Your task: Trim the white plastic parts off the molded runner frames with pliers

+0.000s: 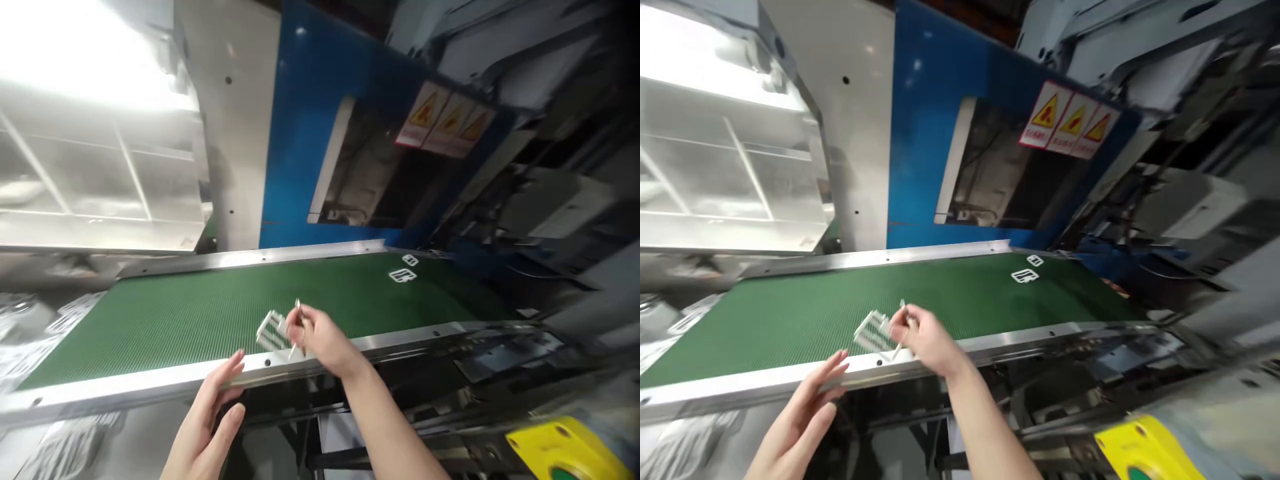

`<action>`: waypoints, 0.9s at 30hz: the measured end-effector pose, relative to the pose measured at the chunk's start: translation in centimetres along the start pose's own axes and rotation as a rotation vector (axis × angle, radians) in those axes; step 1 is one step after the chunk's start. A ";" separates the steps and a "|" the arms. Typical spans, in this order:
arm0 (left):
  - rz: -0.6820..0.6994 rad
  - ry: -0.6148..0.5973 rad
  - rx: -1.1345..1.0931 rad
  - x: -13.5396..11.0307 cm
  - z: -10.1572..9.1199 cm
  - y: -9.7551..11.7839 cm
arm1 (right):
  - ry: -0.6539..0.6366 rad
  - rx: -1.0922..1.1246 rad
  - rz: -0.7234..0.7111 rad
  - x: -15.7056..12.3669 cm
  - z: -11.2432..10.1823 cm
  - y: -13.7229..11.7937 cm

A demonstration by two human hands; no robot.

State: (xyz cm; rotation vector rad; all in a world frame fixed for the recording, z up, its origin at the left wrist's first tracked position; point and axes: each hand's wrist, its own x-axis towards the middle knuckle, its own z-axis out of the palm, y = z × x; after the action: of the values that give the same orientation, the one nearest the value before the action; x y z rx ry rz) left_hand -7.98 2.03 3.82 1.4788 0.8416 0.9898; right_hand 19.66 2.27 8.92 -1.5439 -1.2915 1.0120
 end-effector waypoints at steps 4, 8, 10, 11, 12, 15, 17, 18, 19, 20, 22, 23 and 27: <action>0.037 -0.117 -0.186 -0.2 -0.6 0.5 | -0.396 0.418 0.030 -4.0 7.3 1.4; -0.085 0.068 -0.242 -2.4 -1.5 -0.7 | -0.367 0.534 0.089 -5.1 10.5 2.4; -0.093 0.203 -0.227 -3.2 -1.9 -1.2 | -0.206 0.466 0.077 -5.6 10.8 2.3; -0.084 0.246 -0.202 -3.4 -2.1 -1.4 | -0.148 0.431 0.048 -5.9 10.8 2.1; -0.063 0.265 -0.159 -3.5 -2.3 -1.4 | -0.121 0.391 0.004 -6.3 10.9 1.6; 0.089 0.251 0.038 -3.2 -3.1 -1.0 | -0.113 0.208 -0.160 -7.0 11.3 -0.2; 0.200 0.189 0.146 -2.9 -3.7 -0.5 | -0.046 0.053 -0.265 -6.9 11.7 -1.2; 0.234 0.156 0.178 -2.6 -4.0 -0.3 | -0.009 0.002 -0.312 -6.8 11.9 -1.5; 0.254 0.122 0.196 -2.4 -4.2 -0.1 | 0.020 -0.033 -0.354 -6.6 12.0 -1.7; 0.269 0.087 0.207 -2.2 -4.4 0.1 | 0.037 -0.059 -0.390 -6.5 12.0 -1.8; 0.284 0.022 0.189 -1.8 -4.6 0.5 | 0.055 -0.091 -0.443 -6.5 11.9 -1.6; 0.267 -0.021 0.152 -1.6 -4.5 0.8 | 0.064 -0.094 -0.461 -6.6 11.7 -1.5; -0.014 -0.259 -0.083 -1.7 -3.7 1.7 | 0.096 -0.012 -0.479 -7.8 10.8 -1.3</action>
State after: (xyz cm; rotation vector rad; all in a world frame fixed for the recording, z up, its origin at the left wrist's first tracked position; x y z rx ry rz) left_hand -12.14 1.71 5.40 1.4894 0.6165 0.7928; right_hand 8.03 -4.16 7.35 -1.1897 -1.5039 0.6175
